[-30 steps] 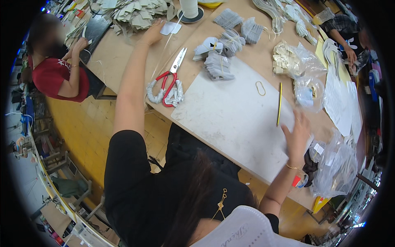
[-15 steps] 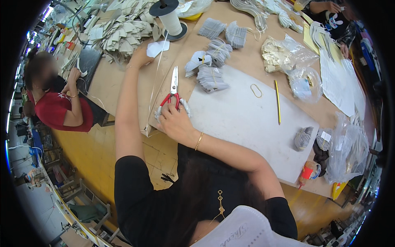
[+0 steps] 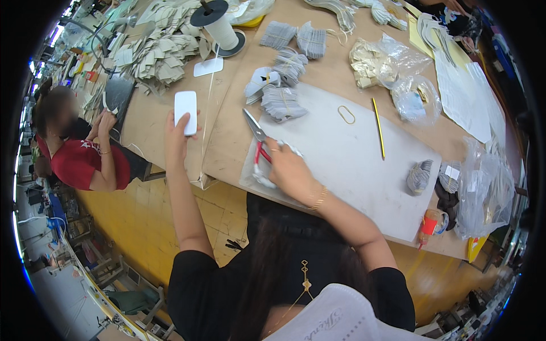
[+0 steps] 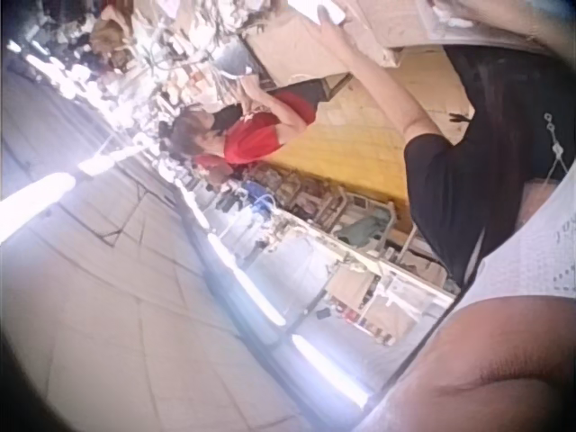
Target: The person folds small white paper pieces, stacks them, and secures the stack with a rubber band. They then use scissors to trim a larger white paper piece and place the trimmed pieces into a plastic bag.
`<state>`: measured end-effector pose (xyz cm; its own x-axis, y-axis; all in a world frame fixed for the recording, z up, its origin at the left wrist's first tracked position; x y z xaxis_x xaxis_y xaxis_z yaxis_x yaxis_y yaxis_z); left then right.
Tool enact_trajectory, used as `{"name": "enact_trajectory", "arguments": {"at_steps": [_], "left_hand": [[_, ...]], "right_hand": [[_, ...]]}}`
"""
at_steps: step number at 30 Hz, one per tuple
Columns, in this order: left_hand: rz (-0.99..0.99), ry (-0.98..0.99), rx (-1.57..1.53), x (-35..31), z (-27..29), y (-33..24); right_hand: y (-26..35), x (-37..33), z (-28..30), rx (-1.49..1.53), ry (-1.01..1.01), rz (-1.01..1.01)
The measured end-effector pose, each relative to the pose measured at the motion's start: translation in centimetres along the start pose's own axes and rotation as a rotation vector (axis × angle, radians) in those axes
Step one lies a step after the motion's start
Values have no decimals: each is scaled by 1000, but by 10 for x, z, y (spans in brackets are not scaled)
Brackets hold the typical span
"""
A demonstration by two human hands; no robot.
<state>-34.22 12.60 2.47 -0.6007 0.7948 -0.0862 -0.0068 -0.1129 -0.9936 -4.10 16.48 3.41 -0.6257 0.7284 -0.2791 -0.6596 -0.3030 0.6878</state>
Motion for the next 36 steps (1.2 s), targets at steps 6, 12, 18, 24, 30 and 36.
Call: {"name": "enact_trajectory", "arguments": {"at_steps": [6, 12, 18, 24, 30, 36], "left_hand": [[206, 302, -256, -80, -118, -13], [300, 654, -364, -122, -245, -37], [315, 813, -106, -143, -275, -50], [306, 872, -47, -153, -275, -56], [273, 895, 52, -144, -269, -59], [256, 928, 105, -138, -272, -56]], "right_hand": [[-94, -99, 32, 936, 38, -187], [-129, -161, 28, 1345, 6, -243], [-121, -169, 32, 945, 13, -254], [-112, -149, 45, 801, 20, -263], [-99, -139, 44, 880, 96, -153], [-105, -140, 44, 851, 39, -222]]}}
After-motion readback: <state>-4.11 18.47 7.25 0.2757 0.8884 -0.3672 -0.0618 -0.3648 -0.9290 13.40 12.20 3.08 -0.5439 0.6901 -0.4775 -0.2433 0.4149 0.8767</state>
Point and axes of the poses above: each hand's wrist, its own x-axis towards the middle knuckle, its own z-axis out of the back of the hand, y = z × x, the point moved 10 cm from there along x, towards the middle knuckle, and after that the axes turned 7 degrees about -z, right-handed, at the moved point
